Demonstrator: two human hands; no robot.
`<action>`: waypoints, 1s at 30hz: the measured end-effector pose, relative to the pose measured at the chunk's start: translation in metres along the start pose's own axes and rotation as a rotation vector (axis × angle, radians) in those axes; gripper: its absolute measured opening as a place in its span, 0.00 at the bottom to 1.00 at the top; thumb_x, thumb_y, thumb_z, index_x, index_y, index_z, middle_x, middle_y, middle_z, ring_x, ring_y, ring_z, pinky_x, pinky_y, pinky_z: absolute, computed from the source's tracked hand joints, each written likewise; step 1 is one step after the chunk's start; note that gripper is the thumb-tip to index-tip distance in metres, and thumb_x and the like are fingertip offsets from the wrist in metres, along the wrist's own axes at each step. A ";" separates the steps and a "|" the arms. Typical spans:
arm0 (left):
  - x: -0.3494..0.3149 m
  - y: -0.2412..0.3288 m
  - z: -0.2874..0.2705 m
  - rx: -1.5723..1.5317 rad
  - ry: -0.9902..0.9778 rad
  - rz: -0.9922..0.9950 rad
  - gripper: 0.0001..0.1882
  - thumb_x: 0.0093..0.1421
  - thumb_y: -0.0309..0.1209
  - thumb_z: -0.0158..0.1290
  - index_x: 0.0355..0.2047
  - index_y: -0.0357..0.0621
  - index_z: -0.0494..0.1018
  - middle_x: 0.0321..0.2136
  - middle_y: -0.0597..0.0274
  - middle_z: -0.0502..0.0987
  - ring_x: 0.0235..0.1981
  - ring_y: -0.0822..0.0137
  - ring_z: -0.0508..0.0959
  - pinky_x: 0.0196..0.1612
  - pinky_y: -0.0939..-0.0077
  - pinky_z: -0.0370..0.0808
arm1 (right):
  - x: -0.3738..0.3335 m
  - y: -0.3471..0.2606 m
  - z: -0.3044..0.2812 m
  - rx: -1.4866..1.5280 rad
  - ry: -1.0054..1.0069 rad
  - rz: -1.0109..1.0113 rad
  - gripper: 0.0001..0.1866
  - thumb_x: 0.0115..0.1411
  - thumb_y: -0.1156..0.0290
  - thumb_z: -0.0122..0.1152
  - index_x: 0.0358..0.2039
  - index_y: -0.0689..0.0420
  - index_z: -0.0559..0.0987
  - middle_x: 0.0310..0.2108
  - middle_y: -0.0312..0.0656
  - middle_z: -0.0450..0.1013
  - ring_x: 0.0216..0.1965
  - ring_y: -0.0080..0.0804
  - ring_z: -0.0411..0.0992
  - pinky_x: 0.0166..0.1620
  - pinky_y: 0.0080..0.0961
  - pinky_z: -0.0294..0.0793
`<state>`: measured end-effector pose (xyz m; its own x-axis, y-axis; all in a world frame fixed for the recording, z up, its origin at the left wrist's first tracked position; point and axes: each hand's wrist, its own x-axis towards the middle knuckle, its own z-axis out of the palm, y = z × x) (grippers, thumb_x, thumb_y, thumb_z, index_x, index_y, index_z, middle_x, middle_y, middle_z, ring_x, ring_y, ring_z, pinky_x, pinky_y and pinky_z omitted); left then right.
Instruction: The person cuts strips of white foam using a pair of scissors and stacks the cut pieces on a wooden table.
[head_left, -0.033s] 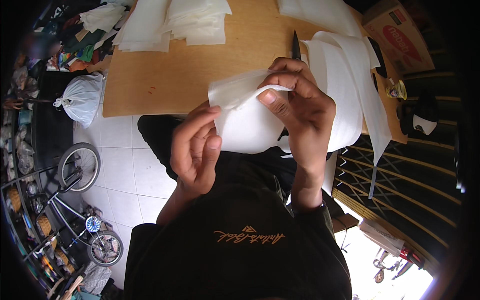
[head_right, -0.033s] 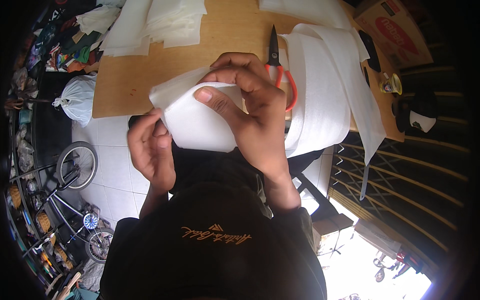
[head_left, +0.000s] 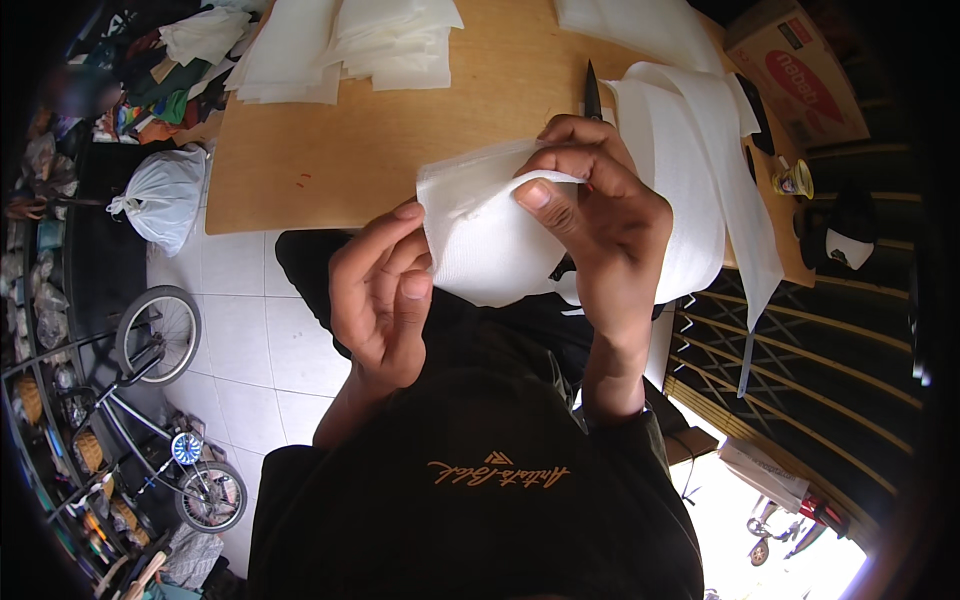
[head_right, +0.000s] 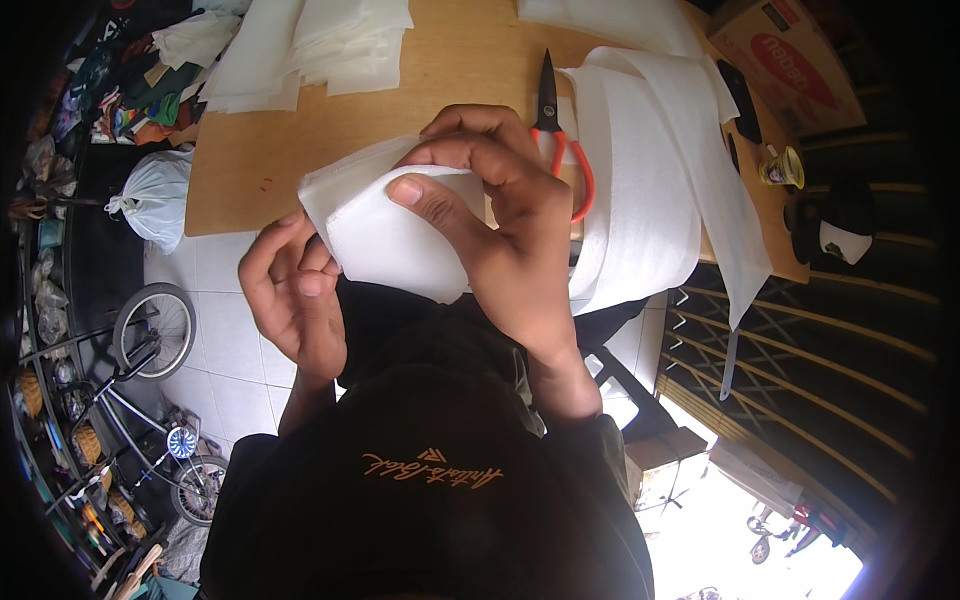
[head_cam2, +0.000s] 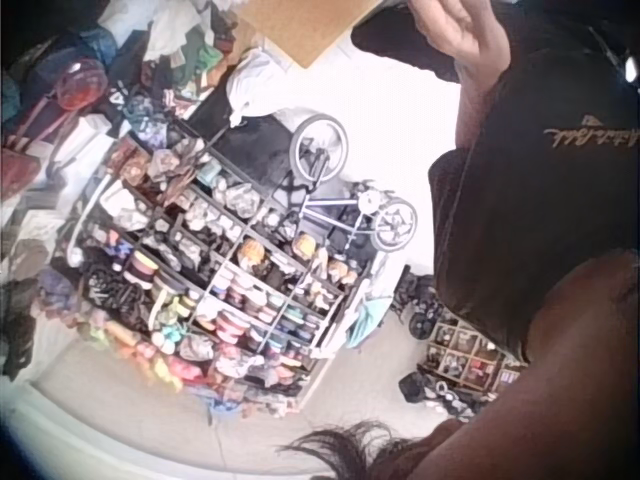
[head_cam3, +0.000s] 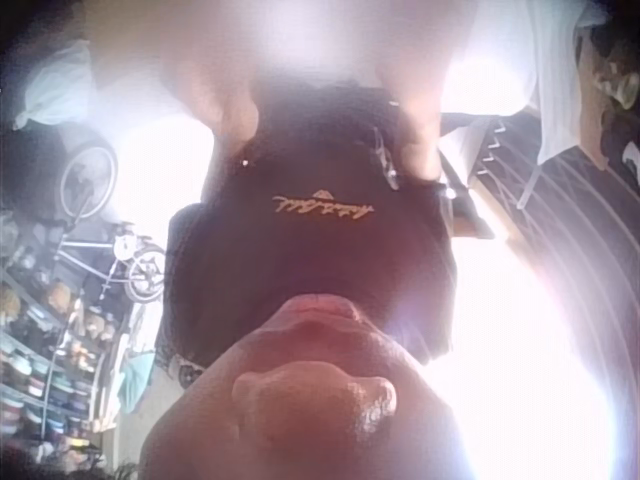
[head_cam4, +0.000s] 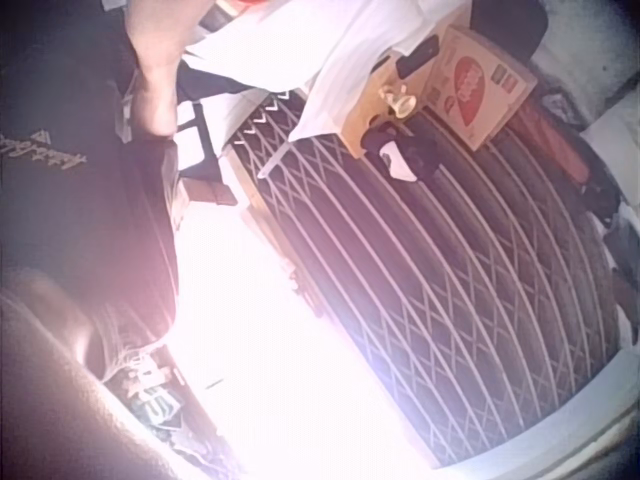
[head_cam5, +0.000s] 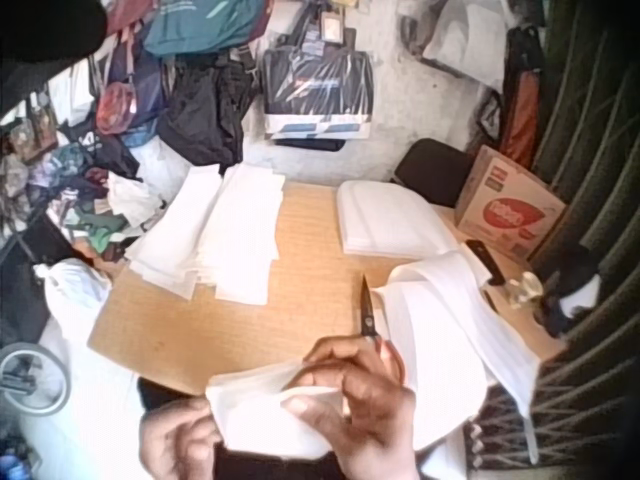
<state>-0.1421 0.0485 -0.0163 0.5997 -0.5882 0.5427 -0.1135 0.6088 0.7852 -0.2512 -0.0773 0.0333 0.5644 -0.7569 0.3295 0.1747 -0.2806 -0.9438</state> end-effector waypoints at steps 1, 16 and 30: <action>0.004 0.003 -0.003 -0.005 0.006 -0.016 0.15 0.67 0.24 0.45 0.50 0.24 0.68 0.49 0.41 0.72 0.44 0.64 0.77 0.46 0.76 0.73 | 0.000 -0.001 0.000 -0.031 -0.007 -0.007 0.09 0.52 0.80 0.68 0.34 0.69 0.80 0.44 0.45 0.69 0.45 0.30 0.67 0.48 0.26 0.67; 0.024 0.018 0.007 0.362 0.004 0.041 0.16 0.51 0.13 0.61 0.42 0.25 0.76 0.37 0.44 0.81 0.37 0.67 0.81 0.38 0.80 0.80 | -0.007 -0.001 0.008 -0.080 0.084 -0.042 0.10 0.50 0.76 0.71 0.33 0.63 0.83 0.42 0.42 0.75 0.43 0.30 0.73 0.47 0.25 0.70; 0.029 0.017 0.006 0.325 0.097 0.100 0.12 0.55 0.12 0.57 0.41 0.24 0.75 0.36 0.43 0.80 0.39 0.63 0.81 0.43 0.74 0.81 | -0.004 -0.008 -0.007 -0.299 0.049 -0.054 0.13 0.49 0.73 0.73 0.33 0.66 0.82 0.38 0.45 0.76 0.41 0.34 0.74 0.44 0.26 0.72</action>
<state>-0.1321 0.0389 0.0148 0.6437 -0.4713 0.6030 -0.4125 0.4499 0.7921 -0.2604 -0.0759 0.0398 0.5202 -0.7616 0.3864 -0.0461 -0.4768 -0.8778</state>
